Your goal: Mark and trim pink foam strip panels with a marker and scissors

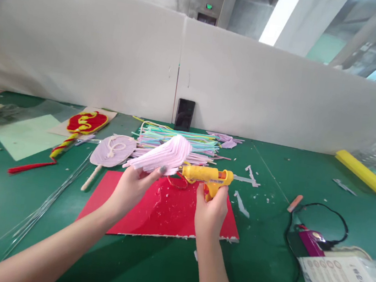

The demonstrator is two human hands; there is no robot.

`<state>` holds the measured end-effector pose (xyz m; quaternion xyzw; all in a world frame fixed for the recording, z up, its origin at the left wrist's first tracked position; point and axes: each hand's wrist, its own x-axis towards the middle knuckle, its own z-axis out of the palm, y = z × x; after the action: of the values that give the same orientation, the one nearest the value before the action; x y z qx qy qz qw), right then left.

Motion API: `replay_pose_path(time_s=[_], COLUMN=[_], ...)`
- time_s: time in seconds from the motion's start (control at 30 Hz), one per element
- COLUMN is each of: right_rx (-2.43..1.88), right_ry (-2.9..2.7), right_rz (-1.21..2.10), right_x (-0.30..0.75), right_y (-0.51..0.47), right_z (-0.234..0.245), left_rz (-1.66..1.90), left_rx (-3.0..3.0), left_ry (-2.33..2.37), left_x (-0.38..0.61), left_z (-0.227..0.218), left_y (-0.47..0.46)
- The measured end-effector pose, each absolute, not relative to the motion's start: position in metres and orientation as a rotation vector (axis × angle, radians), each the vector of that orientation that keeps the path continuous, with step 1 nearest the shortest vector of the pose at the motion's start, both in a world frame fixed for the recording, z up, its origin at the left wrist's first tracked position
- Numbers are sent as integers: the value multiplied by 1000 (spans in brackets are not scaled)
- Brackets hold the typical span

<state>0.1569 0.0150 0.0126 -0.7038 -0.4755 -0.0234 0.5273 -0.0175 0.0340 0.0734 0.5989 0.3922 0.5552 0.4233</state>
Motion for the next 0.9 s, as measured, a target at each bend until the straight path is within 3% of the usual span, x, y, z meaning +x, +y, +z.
replay_pose_path(time_s=[0.37,0.9], right_rx=[-1647,-1646], right_ry=[-1144,-1143], right_rz=[-61,-58], right_x=[155,155], right_y=[13,12], right_z=[15,16], left_rz=[1255,1364], left_rx=[1154,1313], left_ry=[923,1058], left_x=[-19,-18], left_z=[63,74], left_y=[36,31])
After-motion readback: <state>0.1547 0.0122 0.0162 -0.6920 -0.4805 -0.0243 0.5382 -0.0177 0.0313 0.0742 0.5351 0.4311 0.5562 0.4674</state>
